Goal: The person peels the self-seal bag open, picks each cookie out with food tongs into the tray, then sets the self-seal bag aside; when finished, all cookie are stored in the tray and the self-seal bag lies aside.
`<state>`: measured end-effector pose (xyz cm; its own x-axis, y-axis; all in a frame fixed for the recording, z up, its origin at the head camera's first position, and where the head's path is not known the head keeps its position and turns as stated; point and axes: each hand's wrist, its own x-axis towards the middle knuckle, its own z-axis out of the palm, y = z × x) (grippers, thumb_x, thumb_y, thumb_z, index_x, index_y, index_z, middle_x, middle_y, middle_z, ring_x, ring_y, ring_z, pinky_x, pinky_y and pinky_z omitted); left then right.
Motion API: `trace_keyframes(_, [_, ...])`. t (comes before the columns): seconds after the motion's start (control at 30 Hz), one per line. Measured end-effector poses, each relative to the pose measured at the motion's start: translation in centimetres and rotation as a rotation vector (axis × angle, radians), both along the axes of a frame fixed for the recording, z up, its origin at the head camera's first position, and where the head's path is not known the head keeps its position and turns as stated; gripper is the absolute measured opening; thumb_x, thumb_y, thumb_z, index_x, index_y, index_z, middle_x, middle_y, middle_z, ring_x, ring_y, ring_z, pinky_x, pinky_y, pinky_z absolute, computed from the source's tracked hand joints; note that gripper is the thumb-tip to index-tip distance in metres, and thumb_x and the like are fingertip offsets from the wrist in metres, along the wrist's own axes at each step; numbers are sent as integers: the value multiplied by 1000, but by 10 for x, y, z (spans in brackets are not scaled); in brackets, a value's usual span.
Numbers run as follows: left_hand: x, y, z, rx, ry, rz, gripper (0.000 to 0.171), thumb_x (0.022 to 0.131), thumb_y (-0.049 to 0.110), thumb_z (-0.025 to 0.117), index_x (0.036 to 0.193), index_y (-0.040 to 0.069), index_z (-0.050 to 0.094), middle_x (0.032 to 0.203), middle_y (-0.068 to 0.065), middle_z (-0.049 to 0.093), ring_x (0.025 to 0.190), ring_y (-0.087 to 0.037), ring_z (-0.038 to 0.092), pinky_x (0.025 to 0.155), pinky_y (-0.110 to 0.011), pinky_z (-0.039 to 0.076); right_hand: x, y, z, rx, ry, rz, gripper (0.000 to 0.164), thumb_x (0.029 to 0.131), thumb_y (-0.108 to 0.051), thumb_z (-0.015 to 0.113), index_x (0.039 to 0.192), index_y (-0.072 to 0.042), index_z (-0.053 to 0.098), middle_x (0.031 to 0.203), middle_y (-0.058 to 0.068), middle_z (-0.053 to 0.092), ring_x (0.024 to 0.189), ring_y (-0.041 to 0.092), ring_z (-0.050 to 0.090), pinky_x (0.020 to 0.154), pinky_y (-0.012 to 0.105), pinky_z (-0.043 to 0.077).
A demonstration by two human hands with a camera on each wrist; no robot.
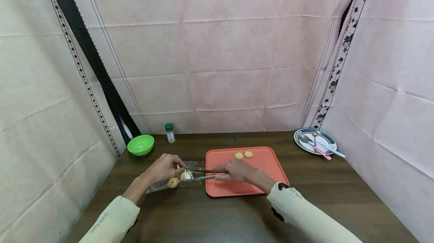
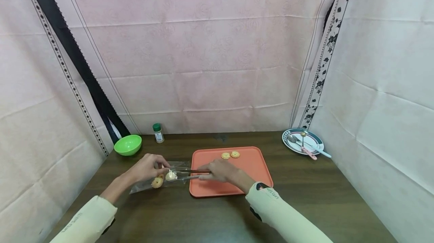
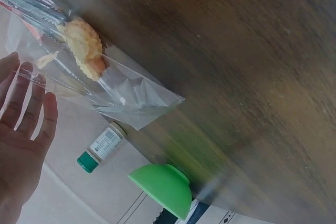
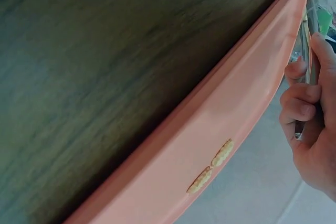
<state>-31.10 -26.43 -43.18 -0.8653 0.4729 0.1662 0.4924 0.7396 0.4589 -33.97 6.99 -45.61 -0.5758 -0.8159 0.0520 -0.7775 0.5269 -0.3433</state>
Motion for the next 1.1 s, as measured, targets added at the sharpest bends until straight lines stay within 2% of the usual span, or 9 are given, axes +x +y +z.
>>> trace_keyframes(0.2, [0, 1, -2, -14, 6, 25, 8, 94, 14, 78, 101, 12, 81, 85, 8, 70, 68, -8, 63, 59, -25, 51, 5, 8, 4, -13, -8, -7, 45, 106, -42, 59, 147, -24, 61, 96, -7, 75, 56, 1, 52, 65, 24, 46])
trace_keyframes(0.37, [-1, 0, -4, -20, -4, 32, 7, 94, 16, 78, 100, 13, 81, 86, 11, 69, 69, -7, 62, 58, -25, 51, 8, 23, 10, -14, -9, -48, 44, 106, -42, 59, 147, -27, 61, 116, -4, 76, 70, 0, 58, 69, 25, 48])
trace_keyframes(0.43, [-1, 0, -4, -19, -5, 25, 8, 94, 16, 78, 100, 13, 81, 86, 10, 69, 70, -8, 61, 57, -26, 51, 8, 30, 12, -12, -3, -64, 43, 106, -43, 59, 146, -29, 61, 119, -4, 75, 72, 0, 58, 70, 26, 47])
trace_keyframes(0.6, [-2, -1, -5, -19, 6, 20, 8, 94, 15, 78, 100, 12, 81, 87, 10, 70, 71, -7, 61, 57, -25, 51, 7, 53, 21, -15, 26, -83, 43, 106, -43, 59, 146, -30, 61, 104, -5, 75, 61, 3, 52, 66, 29, 45])
trace_keyframes(0.7, [-1, -2, -4, -19, 6, 19, 7, 94, 15, 78, 100, 12, 81, 87, 10, 70, 71, -7, 60, 57, -25, 51, 7, 66, 26, -28, 53, -93, 43, 105, -42, 62, 145, -27, 63, 110, -4, 75, 63, 0, 53, 66, 27, 45])
trace_keyframes(0.87, [-1, -2, -3, -13, -1, 14, 8, 94, 14, 78, 101, 11, 81, 87, 9, 70, 71, -10, 61, 57, -26, 51, 5, 87, 32, -15, 108, -124, 44, 104, -42, 62, 144, -25, 64, 74, -3, 67, 55, 2, 42, 61, 26, 42])
trace_keyframes(0.93, [-2, -2, -3, -11, -4, 12, 8, 94, 14, 77, 101, 12, 81, 87, 9, 70, 71, -11, 62, 56, -26, 51, 3, 95, 32, -15, 115, -140, 44, 105, -42, 61, 145, -25, 63, 80, -3, 71, 61, 1, 52, 68, 29, 49])
trace_keyframes(1.0, [-2, -3, -4, -8, -9, 8, 8, 95, 15, 77, 101, 12, 81, 86, 9, 70, 70, -11, 62, 56, -26, 51, 0, 102, 32, -8, 111, -175, 44, 105, -45, 60, 145, -26, 63, 97, -2, 77, 74, 2, 61, 76, 34, 52])
trace_keyframes(1.1, [-3, -3, -6, -4, -11, 6, 7, 95, 15, 77, 100, 14, 81, 86, 9, 69, 70, -11, 62, 56, -26, 51, -4, 110, 30, 2, 99, -240, 45, 105, -45, 60, 144, -24, 64, 114, 0, 77, 90, 4, 67, 78, 38, 53])
